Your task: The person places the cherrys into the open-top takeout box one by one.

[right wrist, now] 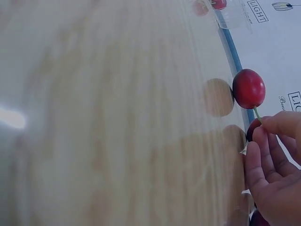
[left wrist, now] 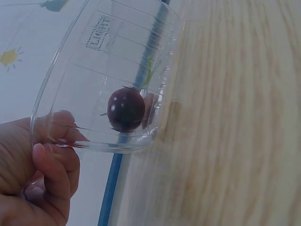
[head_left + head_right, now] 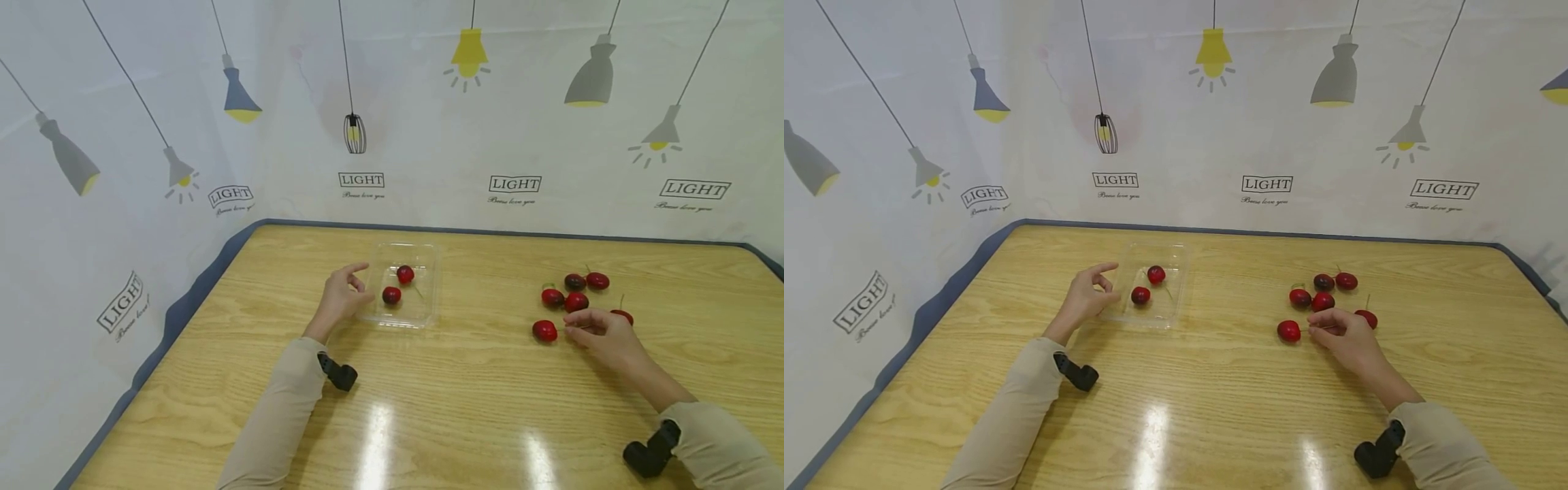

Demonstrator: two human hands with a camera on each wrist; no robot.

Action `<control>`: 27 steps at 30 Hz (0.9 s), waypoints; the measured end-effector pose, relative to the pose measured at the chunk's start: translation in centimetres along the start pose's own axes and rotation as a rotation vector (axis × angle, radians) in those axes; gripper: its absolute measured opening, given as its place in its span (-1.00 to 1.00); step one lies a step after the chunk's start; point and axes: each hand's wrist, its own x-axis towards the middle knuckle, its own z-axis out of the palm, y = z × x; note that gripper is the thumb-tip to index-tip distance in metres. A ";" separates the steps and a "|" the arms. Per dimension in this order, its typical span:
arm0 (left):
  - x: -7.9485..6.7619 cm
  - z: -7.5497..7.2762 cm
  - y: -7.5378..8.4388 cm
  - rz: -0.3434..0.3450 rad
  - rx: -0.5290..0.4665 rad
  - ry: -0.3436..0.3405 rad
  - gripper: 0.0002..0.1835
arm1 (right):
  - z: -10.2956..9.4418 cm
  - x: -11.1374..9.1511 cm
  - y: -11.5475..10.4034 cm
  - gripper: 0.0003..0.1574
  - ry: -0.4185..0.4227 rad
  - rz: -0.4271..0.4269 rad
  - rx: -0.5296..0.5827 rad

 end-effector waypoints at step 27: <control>-0.1 0.0 -0.1 0.003 -0.014 0.001 -0.36 | 0.0 -0.2 -1.7 -0.52 -0.023 -0.009 0.151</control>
